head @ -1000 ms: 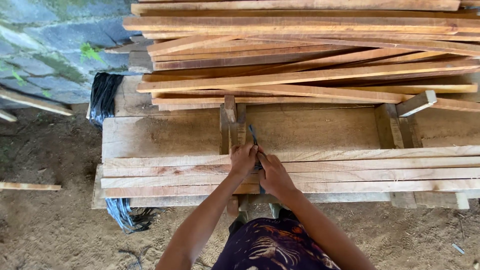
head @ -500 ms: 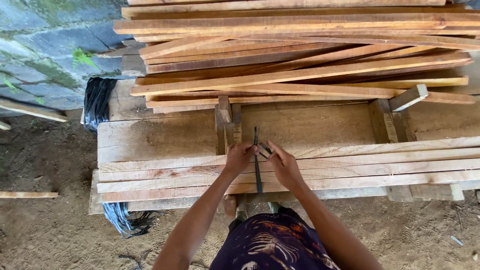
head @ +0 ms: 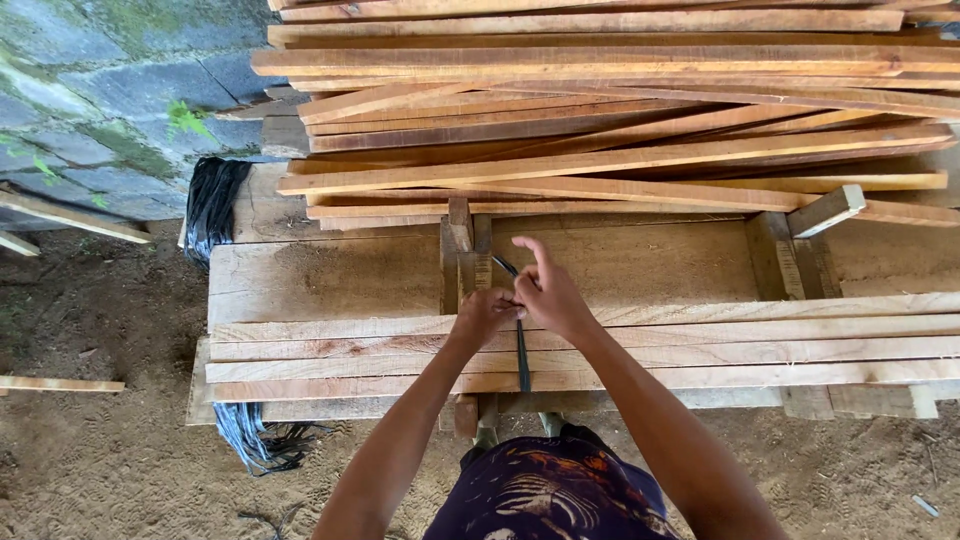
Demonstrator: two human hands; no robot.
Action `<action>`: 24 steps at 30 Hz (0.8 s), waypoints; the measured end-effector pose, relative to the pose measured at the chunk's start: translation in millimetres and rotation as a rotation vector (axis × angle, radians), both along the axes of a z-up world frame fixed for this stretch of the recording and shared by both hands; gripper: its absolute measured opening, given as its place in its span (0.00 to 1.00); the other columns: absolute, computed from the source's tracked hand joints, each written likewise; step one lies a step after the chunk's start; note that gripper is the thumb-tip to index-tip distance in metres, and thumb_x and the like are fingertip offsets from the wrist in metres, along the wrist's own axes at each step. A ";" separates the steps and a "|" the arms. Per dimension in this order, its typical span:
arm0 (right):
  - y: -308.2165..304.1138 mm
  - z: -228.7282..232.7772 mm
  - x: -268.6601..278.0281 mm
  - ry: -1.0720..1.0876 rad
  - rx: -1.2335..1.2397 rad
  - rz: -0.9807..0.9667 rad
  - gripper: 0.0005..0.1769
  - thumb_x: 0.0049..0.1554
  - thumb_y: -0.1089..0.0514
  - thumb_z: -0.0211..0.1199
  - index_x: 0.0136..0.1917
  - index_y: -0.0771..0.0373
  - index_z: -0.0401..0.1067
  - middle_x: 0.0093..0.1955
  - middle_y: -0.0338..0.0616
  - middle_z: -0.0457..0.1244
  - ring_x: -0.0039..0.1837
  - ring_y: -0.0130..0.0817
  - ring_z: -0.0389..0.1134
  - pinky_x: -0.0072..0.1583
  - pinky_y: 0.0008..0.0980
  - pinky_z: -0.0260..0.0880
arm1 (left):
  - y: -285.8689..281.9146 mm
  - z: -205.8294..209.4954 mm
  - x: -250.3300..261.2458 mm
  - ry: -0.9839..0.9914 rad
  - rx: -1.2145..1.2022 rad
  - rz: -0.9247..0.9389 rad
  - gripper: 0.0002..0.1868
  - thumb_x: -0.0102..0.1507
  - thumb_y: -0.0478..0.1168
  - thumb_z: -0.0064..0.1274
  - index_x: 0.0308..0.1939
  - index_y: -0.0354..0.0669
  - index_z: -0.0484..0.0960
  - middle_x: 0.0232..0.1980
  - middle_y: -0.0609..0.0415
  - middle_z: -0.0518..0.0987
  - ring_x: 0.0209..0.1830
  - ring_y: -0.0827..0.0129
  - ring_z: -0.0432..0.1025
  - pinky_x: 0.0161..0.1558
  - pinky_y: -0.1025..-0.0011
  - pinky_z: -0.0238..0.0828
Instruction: Bundling several thin pieces of wood together using black elastic rubber strips.
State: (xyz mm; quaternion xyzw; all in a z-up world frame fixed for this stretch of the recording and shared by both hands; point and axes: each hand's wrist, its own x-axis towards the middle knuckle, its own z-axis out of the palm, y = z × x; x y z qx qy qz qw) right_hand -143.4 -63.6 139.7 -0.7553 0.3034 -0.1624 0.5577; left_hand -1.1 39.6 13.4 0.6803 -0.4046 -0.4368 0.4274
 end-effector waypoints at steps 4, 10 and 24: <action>-6.5 -2.4 23.6 0.060 -0.054 0.019 0.33 0.62 0.63 0.54 0.79 0.54 0.53 0.36 0.49 0.67 0.35 0.45 0.69 0.40 0.38 0.71 | 0.9 22.9 -3.8 -0.154 -0.036 -0.018 0.14 0.59 0.44 0.66 0.46 0.44 0.87 0.37 0.50 0.87 0.46 0.54 0.82 0.56 0.59 0.73; -2.5 14.9 24.2 0.122 -0.127 0.021 0.26 0.67 0.50 0.47 0.77 0.49 0.53 0.51 0.70 0.69 0.57 0.71 0.71 0.60 0.65 0.70 | -1.1 25.6 -6.7 -0.100 -0.088 0.015 0.13 0.63 0.42 0.62 0.47 0.38 0.87 0.42 0.42 0.86 0.47 0.49 0.82 0.54 0.55 0.77; 27.0 -76.0 -31.6 0.115 -0.917 0.093 0.21 0.59 0.56 0.62 0.63 0.60 0.63 0.47 0.47 0.58 0.52 0.47 0.66 0.55 0.44 0.71 | -4.3 12.1 -7.1 -0.193 0.087 0.042 0.13 0.62 0.52 0.61 0.45 0.51 0.88 0.41 0.50 0.87 0.49 0.49 0.80 0.52 0.56 0.75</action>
